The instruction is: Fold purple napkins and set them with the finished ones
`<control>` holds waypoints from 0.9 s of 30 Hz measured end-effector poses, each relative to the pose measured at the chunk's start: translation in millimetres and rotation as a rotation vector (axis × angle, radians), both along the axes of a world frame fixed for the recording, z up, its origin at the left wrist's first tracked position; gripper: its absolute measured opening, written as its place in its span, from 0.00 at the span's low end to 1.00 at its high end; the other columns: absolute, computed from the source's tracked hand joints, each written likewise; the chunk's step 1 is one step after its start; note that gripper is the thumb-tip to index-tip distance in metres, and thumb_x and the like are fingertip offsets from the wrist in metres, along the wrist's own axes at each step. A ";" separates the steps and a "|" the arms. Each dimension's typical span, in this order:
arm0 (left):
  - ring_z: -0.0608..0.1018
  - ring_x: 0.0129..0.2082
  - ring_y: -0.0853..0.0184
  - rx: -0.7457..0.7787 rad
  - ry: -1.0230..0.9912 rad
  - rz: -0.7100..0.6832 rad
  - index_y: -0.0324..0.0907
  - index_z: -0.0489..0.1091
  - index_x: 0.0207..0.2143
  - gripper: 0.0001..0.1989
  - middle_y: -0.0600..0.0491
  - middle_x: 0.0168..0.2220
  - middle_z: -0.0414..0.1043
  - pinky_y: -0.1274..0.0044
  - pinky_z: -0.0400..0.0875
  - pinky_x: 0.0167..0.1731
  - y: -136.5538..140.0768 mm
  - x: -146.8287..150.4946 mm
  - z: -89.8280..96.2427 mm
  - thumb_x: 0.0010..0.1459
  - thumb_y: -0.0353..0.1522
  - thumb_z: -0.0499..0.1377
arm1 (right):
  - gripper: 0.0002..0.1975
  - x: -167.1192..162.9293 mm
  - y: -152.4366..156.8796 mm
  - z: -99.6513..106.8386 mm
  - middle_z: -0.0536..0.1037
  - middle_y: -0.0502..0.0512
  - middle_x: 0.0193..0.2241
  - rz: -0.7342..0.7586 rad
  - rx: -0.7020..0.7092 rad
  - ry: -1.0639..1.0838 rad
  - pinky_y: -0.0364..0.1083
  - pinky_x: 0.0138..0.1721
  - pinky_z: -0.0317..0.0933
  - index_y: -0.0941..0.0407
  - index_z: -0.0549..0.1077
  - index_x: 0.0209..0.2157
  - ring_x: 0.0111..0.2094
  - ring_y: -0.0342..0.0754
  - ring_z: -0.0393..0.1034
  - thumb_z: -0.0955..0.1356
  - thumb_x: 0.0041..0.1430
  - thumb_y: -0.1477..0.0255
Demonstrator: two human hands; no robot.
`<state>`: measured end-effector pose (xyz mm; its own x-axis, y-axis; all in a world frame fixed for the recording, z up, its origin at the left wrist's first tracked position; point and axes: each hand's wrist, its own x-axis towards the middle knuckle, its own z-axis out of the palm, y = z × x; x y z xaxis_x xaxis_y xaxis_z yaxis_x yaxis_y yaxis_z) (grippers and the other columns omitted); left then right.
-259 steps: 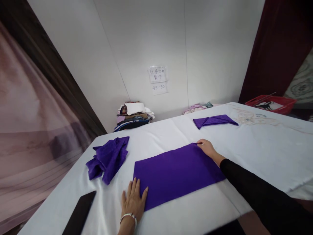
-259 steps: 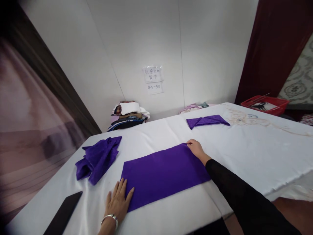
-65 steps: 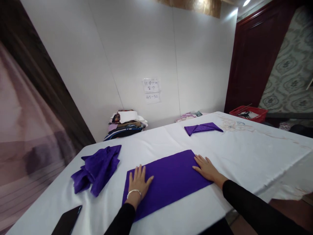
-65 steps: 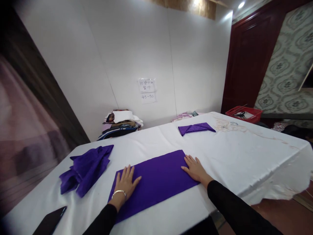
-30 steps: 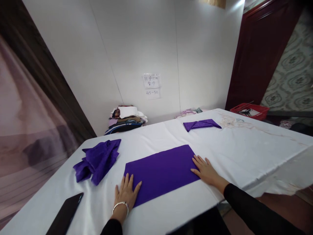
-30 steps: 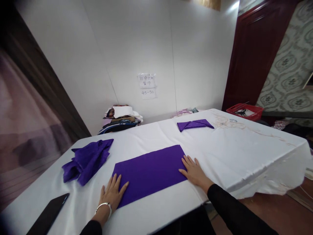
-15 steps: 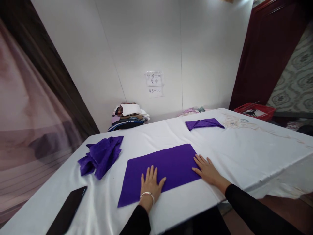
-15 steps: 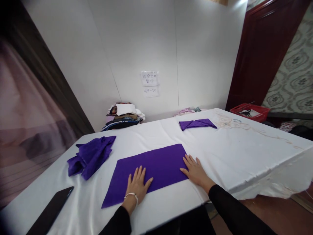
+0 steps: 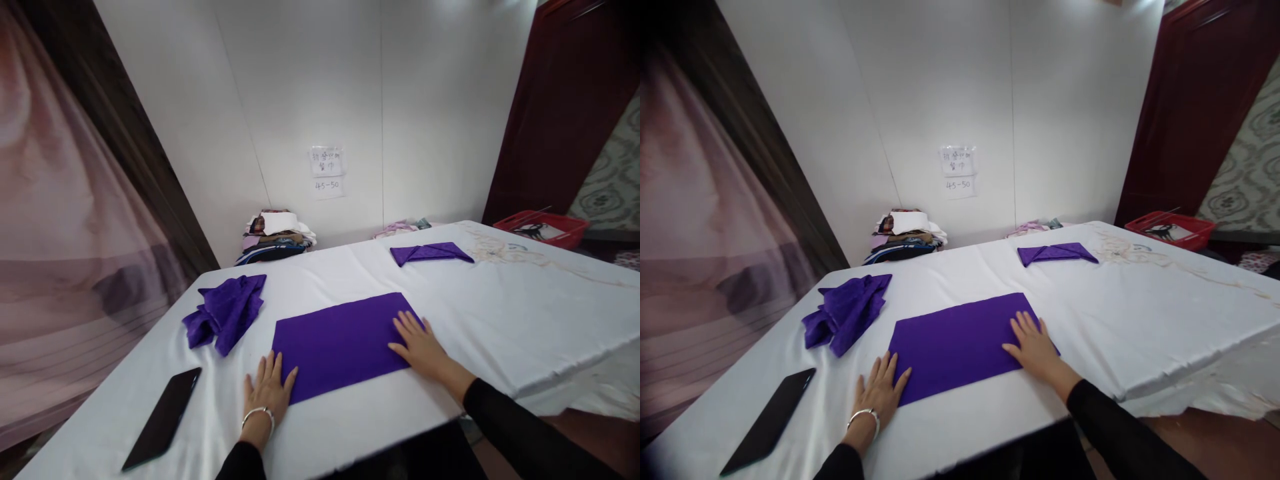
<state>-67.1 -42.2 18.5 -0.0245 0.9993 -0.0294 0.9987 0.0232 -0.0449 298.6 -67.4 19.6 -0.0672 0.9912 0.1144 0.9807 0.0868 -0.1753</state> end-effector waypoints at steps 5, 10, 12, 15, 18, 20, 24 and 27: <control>0.43 0.63 0.58 -0.030 0.002 0.014 0.40 0.45 0.61 0.31 0.52 0.64 0.38 0.57 0.42 0.58 -0.3 1.0 4.0 0.59 0.45 0.39 | 0.38 -119.9 11.1 20.7 0.44 0.58 0.63 0.374 -0.088 0.205 0.57 0.59 0.27 0.57 0.45 0.62 0.63 0.53 0.32 0.49 0.58 0.48; 0.44 0.63 0.57 -0.039 -0.008 0.007 0.40 0.45 0.62 0.32 0.51 0.64 0.38 0.57 0.41 0.57 -3.0 1.0 5.9 0.59 0.46 0.38 | 0.40 -172.4 16.6 10.0 0.47 0.61 0.62 0.534 -0.133 0.239 0.58 0.59 0.25 0.59 0.49 0.61 0.63 0.53 0.34 0.50 0.57 0.46; 0.44 0.63 0.57 -0.038 -0.014 0.009 0.40 0.45 0.61 0.33 0.51 0.64 0.38 0.57 0.41 0.58 -3.7 1.6 5.7 0.58 0.47 0.38 | 0.38 -154.3 18.0 3.0 0.47 0.59 0.62 0.514 -0.111 0.217 0.58 0.59 0.26 0.57 0.50 0.61 0.63 0.54 0.35 0.51 0.57 0.47; 0.43 0.63 0.58 -0.036 -0.008 0.011 0.40 0.45 0.61 0.33 0.51 0.64 0.38 0.58 0.40 0.58 -3.9 2.8 4.4 0.58 0.48 0.38 | 0.36 -94.8 20.6 -6.1 0.48 0.57 0.62 0.381 -0.078 0.152 0.59 0.59 0.29 0.54 0.50 0.61 0.62 0.54 0.36 0.50 0.58 0.48; 0.43 0.63 0.58 -0.029 0.001 0.015 0.41 0.45 0.62 0.33 0.52 0.64 0.38 0.58 0.40 0.58 -3.3 1.9 1.8 0.58 0.47 0.37 | 0.35 -23.9 18.5 -14.6 0.49 0.55 0.62 0.184 -0.040 0.060 0.59 0.59 0.32 0.52 0.50 0.61 0.62 0.55 0.37 0.50 0.58 0.48; 0.43 0.63 0.58 -0.029 0.006 0.018 0.41 0.44 0.62 0.32 0.52 0.64 0.38 0.58 0.41 0.58 -2.5 -0.9 0.2 0.58 0.47 0.38 | 0.35 13.3 13.5 -19.6 0.49 0.55 0.62 0.077 -0.026 0.007 0.59 0.58 0.34 0.52 0.50 0.61 0.62 0.55 0.38 0.49 0.58 0.48; 0.43 0.63 0.59 -0.036 0.026 0.027 0.41 0.45 0.62 0.31 0.52 0.64 0.38 0.58 0.42 0.58 -0.3 -2.0 1.6 0.59 0.45 0.38 | 0.35 44.7 4.9 -26.0 0.49 0.54 0.62 0.001 -0.021 -0.040 0.59 0.58 0.36 0.52 0.51 0.61 0.62 0.54 0.39 0.49 0.58 0.48; 0.43 0.63 0.56 -0.022 0.052 0.015 0.39 0.46 0.61 0.33 0.49 0.64 0.38 0.56 0.41 0.57 1.0 19.6 6.4 0.58 0.47 0.40 | 0.34 43.9 4.1 -27.1 0.50 0.54 0.62 0.002 -0.003 -0.042 0.59 0.58 0.36 0.51 0.51 0.61 0.62 0.54 0.39 0.49 0.58 0.49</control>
<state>-47.5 -41.2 24.9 -0.0421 0.9979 -0.0499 0.9946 0.0371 -0.0974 342.4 -63.4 -7.5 -0.0743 0.9914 0.1082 0.9869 0.0887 -0.1346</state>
